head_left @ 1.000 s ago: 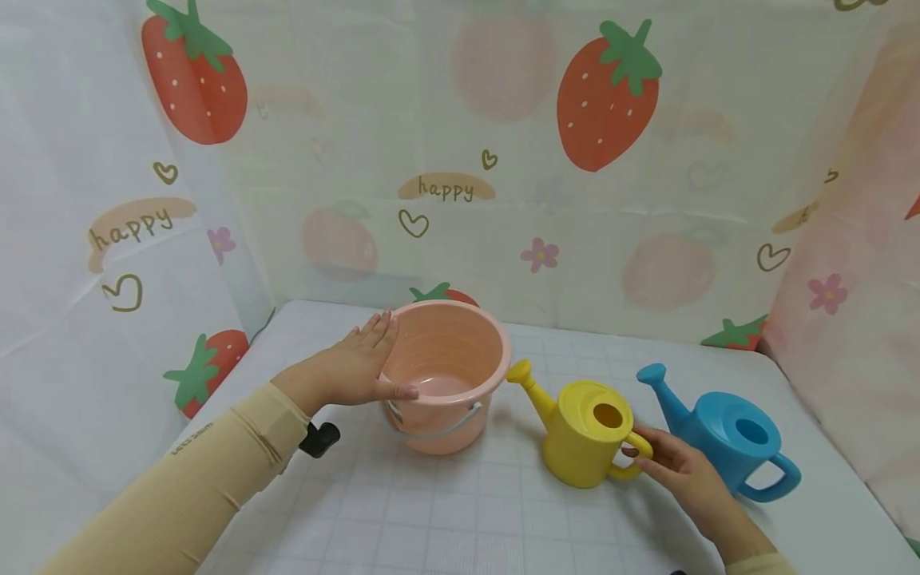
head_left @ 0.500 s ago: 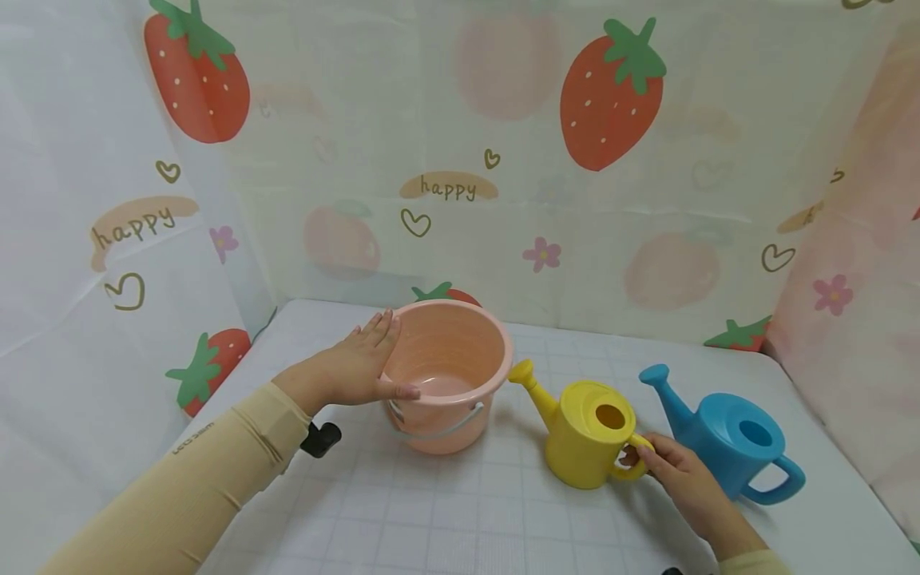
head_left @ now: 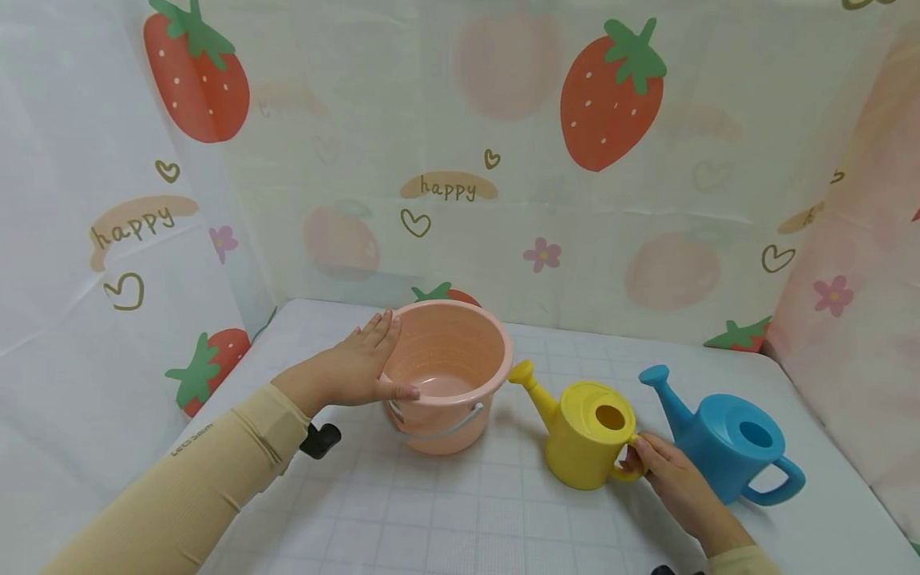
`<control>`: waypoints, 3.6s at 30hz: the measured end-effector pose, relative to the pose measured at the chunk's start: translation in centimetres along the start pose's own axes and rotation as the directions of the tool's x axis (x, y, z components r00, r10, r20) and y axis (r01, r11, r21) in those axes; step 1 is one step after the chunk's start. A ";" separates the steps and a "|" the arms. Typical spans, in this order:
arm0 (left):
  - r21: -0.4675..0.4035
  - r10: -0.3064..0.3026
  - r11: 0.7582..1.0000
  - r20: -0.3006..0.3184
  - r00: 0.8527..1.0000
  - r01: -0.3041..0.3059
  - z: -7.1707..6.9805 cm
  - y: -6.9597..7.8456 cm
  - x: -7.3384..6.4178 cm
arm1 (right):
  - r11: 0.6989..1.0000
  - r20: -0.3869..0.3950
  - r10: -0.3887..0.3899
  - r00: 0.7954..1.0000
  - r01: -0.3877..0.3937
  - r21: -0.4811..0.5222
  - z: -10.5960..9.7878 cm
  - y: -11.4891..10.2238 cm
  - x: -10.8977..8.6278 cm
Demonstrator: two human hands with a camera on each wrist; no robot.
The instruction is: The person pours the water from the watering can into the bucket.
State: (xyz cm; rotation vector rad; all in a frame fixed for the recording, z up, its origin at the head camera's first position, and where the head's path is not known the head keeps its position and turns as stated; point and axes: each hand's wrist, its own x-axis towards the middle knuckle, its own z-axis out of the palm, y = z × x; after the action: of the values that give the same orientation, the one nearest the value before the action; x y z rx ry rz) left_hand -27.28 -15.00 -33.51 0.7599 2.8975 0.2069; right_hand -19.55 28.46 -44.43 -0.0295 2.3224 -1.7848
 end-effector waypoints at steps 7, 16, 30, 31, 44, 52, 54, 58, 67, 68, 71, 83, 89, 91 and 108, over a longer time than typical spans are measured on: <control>-0.003 0.003 1.000 0.003 1.000 -0.003 0.0 0.0 -0.1 | 1.000 -0.009 0.005 1.000 -0.005 0.005 0.3 -0.1 0.1; -0.007 0.001 1.000 0.004 1.000 -0.001 0.0 0.0 -0.2 | 0.999 0.017 -0.027 0.999 0.026 0.026 0.5 -0.2 -0.2; -0.014 0.001 1.000 -0.001 1.000 -0.001 -0.1 0.1 -0.2 | 0.986 -0.023 -0.163 0.986 0.163 0.022 0.7 0.0 -0.5; -0.013 0.001 1.000 -0.001 1.000 -0.001 -0.1 0.1 -0.3 | 0.986 -0.038 -0.166 0.985 0.167 0.010 0.8 0.0 -0.5; -0.011 0.002 1.000 -0.003 1.000 -0.002 -0.2 0.2 -0.3 | 0.967 -0.210 -0.252 0.945 0.242 -0.075 0.6 -0.9 -0.9; -0.006 -0.003 1.000 0.008 1.000 0.003 -0.3 0.2 -0.3 | 0.966 -0.327 -0.258 0.909 0.246 -0.079 0.6 -2.3 -1.3; -0.004 -0.003 1.000 0.007 1.000 0.003 -0.3 0.2 -0.2 | 0.965 -0.350 -0.259 0.900 0.254 -0.060 0.5 -2.5 -1.3; -0.006 -0.002 1.000 0.007 1.000 0.002 -0.3 0.2 -0.2 | 0.968 -0.389 -0.245 0.888 0.249 -0.039 0.5 -3.0 -1.4; -0.014 0.002 1.000 0.002 1.000 -0.002 -0.3 0.2 -0.2 | 0.971 -0.460 -0.210 0.863 0.237 0.002 0.9 -4.8 -1.9; -0.012 0.004 1.000 0.000 1.000 -0.004 -0.2 0.1 -0.2 | 0.966 -0.464 -0.224 0.857 0.257 0.007 0.9 -5.1 -2.0; -0.010 0.002 1.000 0.000 1.000 -0.002 -0.1 0.1 -0.2 | 0.948 -0.461 -0.265 0.847 0.316 0.037 0.8 -5.8 -2.2; -0.017 0.001 1.000 0.007 1.000 -0.001 -0.3 0.3 -0.2 | 0.920 -0.441 -0.333 0.833 0.389 0.040 0.3 -8.2 -2.6; -0.026 0.002 1.000 0.011 1.000 -0.001 -0.4 0.3 -0.3 | 0.919 -0.436 -0.346 0.831 0.393 0.019 0.2 -9.7 -2.5; -0.026 0.002 1.000 0.008 1.000 -0.002 -0.4 0.3 -0.3 | 0.922 -0.439 -0.347 0.829 0.387 0.002 0.3 -10.1 -2.4; -0.026 0.005 1.000 0.004 1.000 -0.004 -0.4 0.4 -0.3 | 0.878 -0.425 -0.379 0.822 0.465 0.115 0.8 -12.7 -1.8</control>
State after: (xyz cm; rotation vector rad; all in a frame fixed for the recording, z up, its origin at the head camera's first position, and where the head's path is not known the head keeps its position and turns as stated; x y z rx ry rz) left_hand -26.91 -14.89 -32.98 0.7617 2.8839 0.2425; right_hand -19.06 24.61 -32.14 -0.1903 2.5181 -2.4575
